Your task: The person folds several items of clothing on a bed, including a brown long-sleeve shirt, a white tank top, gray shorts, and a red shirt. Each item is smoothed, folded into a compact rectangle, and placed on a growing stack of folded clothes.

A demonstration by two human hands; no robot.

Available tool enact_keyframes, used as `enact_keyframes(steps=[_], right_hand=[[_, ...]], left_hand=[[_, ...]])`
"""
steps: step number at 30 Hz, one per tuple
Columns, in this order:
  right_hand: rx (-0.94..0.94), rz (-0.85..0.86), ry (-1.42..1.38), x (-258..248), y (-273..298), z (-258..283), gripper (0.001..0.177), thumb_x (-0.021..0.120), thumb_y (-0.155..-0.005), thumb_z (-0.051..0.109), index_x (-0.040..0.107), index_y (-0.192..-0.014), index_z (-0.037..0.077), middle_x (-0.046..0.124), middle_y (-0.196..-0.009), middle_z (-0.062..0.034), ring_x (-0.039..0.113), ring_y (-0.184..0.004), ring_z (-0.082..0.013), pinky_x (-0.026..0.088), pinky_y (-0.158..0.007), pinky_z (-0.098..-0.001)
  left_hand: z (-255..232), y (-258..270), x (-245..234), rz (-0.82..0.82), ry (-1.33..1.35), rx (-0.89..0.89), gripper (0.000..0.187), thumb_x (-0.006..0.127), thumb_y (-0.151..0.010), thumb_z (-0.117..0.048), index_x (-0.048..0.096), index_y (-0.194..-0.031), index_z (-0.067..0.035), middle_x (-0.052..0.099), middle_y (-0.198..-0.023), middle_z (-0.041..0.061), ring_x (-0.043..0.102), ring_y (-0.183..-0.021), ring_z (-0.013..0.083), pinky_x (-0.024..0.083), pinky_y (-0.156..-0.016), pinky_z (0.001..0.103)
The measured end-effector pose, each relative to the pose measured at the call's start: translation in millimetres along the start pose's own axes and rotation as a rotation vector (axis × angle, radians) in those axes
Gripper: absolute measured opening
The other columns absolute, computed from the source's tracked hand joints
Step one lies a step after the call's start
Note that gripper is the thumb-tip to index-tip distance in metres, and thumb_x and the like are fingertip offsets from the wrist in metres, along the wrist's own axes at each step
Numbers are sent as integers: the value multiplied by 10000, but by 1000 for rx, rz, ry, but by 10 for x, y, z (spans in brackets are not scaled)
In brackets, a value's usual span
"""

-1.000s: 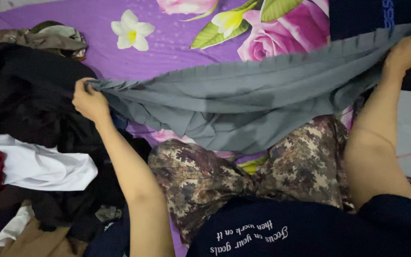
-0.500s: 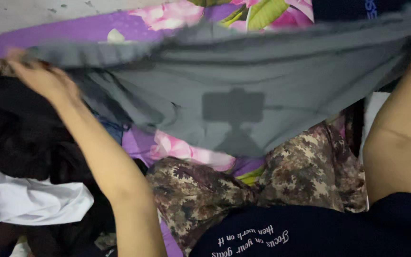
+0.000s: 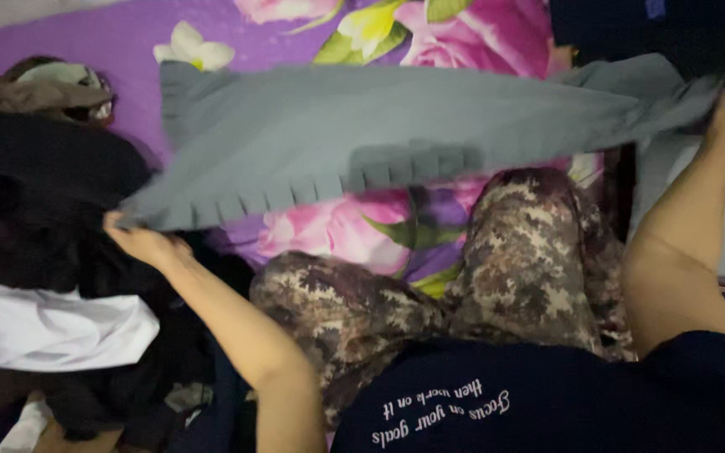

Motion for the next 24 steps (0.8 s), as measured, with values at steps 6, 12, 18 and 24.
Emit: enact_keyframes(steps=[6, 12, 18, 24], right_hand=[[103, 324, 587, 288, 294, -156, 496, 716, -835, 518, 753, -1075, 85, 736, -1094, -197, 686, -1012, -414, 533, -794, -563], [-729, 2, -132, 903, 637, 1532, 218, 732, -840, 252, 788, -997, 110, 758, -1026, -123, 675, -1019, -368, 507, -854, -553], [-899, 527, -488, 2283, 2040, 3314, 360, 635, -797, -29, 767, -1112, 83, 728, -1101, -170, 681, -1037, -366, 525, -923, -437], [-569, 948, -383, 2376, 2430, 3667, 307, 579, -893, 27, 765, -1127, 97, 741, -991, -195, 734, -907, -382, 548, -811, -480]], left_hand=[[-238, 746, -478, -141, -891, -27, 495, 461, -753, 114, 598, -1203, -39, 569, -1133, 159, 561, -1044, 304, 457, -975, 433], [-292, 2306, 650, -63, -600, 246, 429, 474, -941, -55, 457, -1358, 47, 523, -1342, 198, 531, -1273, 331, 424, -1141, 449], [1065, 5226, 1201, 148, 110, -1266, 445, 661, -939, -261, 498, -1332, -132, 514, -1257, 69, 512, -1171, 247, 505, -998, 470], [1667, 5289, 1122, 20, -161, -1506, 784, 769, -869, -491, 383, -1492, -213, 419, -1546, 31, 462, -1381, 280, 444, -1105, 452]])
Point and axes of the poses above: each hand's wrist, its own y-axis away from the middle knuckle, its own x-axis out of the palm, z = x × y, the point moved 6 cm from there along -y, towards the middle knuckle
